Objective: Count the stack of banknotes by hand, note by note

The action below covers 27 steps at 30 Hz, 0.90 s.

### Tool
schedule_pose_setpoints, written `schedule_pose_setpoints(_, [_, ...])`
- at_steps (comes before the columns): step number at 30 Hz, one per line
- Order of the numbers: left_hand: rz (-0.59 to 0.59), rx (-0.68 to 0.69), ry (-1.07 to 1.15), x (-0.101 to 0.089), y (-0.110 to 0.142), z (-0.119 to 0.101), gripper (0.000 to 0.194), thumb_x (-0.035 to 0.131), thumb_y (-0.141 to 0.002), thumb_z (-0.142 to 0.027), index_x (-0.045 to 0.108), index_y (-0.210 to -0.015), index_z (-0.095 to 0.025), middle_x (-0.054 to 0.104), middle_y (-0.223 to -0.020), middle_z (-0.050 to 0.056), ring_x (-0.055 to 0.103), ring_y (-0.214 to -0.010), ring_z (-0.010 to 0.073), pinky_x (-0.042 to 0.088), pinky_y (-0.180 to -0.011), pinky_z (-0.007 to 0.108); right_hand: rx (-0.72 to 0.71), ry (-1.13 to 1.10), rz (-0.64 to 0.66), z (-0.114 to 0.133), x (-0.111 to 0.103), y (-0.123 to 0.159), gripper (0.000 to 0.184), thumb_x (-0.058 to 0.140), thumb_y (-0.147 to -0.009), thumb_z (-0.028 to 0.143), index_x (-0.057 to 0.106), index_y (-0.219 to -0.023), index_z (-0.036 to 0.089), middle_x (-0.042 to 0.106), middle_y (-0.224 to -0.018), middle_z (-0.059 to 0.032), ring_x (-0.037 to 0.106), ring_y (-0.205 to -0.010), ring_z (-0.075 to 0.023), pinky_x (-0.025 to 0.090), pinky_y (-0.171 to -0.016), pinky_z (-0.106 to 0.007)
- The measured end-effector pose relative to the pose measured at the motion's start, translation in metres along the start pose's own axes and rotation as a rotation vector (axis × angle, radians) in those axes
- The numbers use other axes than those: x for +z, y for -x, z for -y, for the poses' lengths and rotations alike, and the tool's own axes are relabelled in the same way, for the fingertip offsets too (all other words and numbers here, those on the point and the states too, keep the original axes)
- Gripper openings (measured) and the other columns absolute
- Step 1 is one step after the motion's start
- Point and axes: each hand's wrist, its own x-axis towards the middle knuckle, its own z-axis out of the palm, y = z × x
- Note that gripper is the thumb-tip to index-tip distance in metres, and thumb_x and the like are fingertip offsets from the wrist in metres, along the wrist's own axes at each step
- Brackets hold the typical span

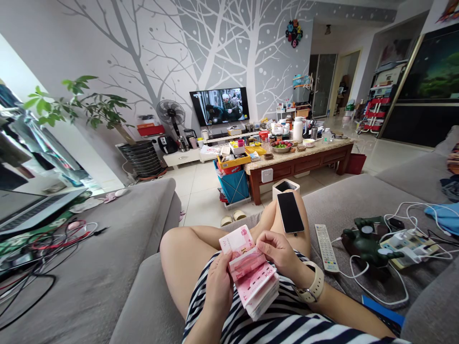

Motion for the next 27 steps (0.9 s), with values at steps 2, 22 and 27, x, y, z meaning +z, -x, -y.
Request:
schedule_pose_setpoints(2, [0.007,0.001,0.009,-0.0003,-0.0002,0.0001,0.021,0.071,-0.071,-0.035,0.073,-0.085,-0.019,0.078,-0.094,0.006,0.070,-0.095,0.0297,0.052,-0.090,0.041,0.003,0.006,-0.003,-0.0001,0.0001,0.0001,0.039,0.068,-0.081,0.052,0.055,-0.071,0.017,0.046,-0.063,0.0035,0.038,-0.058,-0.0109,0.032,-0.054,-0.024])
schedule_pose_setpoints(22, [-0.006,0.002,-0.005,0.0007,0.0005,-0.0001,0.020,0.071,-0.070,-0.034,0.071,-0.083,-0.019,0.078,-0.093,0.007,0.070,-0.094,0.0298,0.052,-0.090,0.041,0.017,0.007,-0.001,-0.0032,-0.0015,0.0003,0.038,0.069,-0.080,0.052,0.055,-0.071,0.017,0.047,-0.064,0.0032,0.037,-0.059,-0.0114,0.031,-0.055,-0.024])
schedule_pose_setpoints(27, [-0.004,-0.007,-0.018,0.0004,0.0003,0.0004,0.020,0.069,-0.071,-0.035,0.070,-0.085,-0.020,0.077,-0.095,0.007,0.070,-0.096,0.0299,0.053,-0.089,0.041,0.006,-0.005,0.011,-0.0048,-0.0025,0.0001,0.037,0.068,-0.082,0.050,0.055,-0.072,0.017,0.046,-0.064,0.0036,0.036,-0.058,-0.0110,0.030,-0.055,-0.024])
